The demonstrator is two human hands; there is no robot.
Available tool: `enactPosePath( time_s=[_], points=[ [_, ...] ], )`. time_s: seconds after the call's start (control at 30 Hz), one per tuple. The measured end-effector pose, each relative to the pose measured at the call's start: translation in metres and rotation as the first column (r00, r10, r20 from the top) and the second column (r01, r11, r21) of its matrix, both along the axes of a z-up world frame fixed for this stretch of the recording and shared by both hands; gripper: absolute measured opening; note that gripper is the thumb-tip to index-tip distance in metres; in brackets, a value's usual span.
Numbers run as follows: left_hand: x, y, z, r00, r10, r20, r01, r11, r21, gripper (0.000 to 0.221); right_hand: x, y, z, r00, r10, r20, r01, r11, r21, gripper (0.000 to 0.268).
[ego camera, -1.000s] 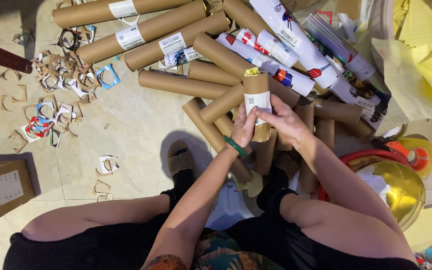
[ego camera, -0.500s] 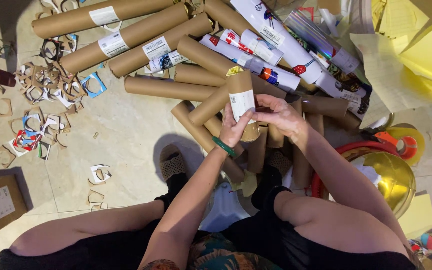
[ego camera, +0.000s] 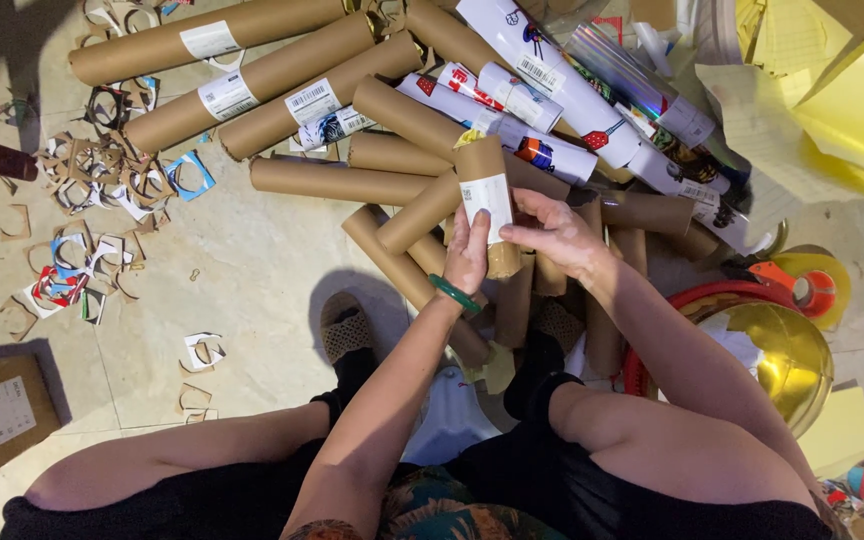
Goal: The person wraps paper posters by rolling them, placing them into cardboard tubes, and sealing the tubes with circular paper end-caps and small adhesive labels.
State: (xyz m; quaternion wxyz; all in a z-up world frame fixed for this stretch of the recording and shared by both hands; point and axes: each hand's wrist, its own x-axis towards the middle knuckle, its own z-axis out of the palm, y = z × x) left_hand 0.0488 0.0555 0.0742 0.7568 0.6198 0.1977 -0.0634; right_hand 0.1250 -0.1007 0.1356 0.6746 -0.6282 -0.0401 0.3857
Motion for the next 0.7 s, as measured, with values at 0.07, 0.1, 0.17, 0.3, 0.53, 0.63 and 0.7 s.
enactPosePath(
  time_s=[0.07,0.1,0.17,0.3,0.53,0.63,0.7],
  points=[
    [-0.002,0.004,-0.001,0.998,0.014,-0.054,-0.020,0.994,-0.108,0.070,0.001,-0.003,-0.004,0.997,-0.017,-0.071,0.015,1.000,-0.019,0.058],
    [-0.002,0.005,-0.008,0.998,0.021,-0.054,-0.026,0.994,-0.107,0.070,0.001,-0.007,-0.010,0.997,-0.010,-0.072,0.009,1.000,-0.018,0.058],
    [-0.003,0.009,-0.021,0.997,0.019,-0.078,-0.049,0.917,-0.395,0.070,0.001,-0.014,-0.024,1.000,-0.027,-0.014,0.026,0.999,-0.022,0.053],
    [-0.003,0.016,-0.028,0.999,-0.001,-0.047,-0.019,0.903,-0.429,0.067,0.003,-0.001,-0.013,0.998,0.037,0.058,-0.027,0.984,-0.174,0.054],
    [0.013,0.066,-0.052,0.812,0.525,-0.254,-0.571,0.627,-0.529,0.056,0.017,0.026,0.023,0.964,0.182,0.193,-0.131,0.959,-0.251,0.038],
    [0.011,0.121,-0.069,0.632,0.692,-0.350,-0.758,0.457,-0.465,0.058,0.028,0.020,0.015,0.947,0.226,0.228,-0.145,0.935,-0.324,0.036],
    [0.003,0.160,-0.085,0.543,0.748,-0.383,-0.832,0.415,-0.369,0.059,0.035,0.011,-0.008,0.952,0.217,0.217,-0.139,0.936,-0.322,0.036]
  ],
)
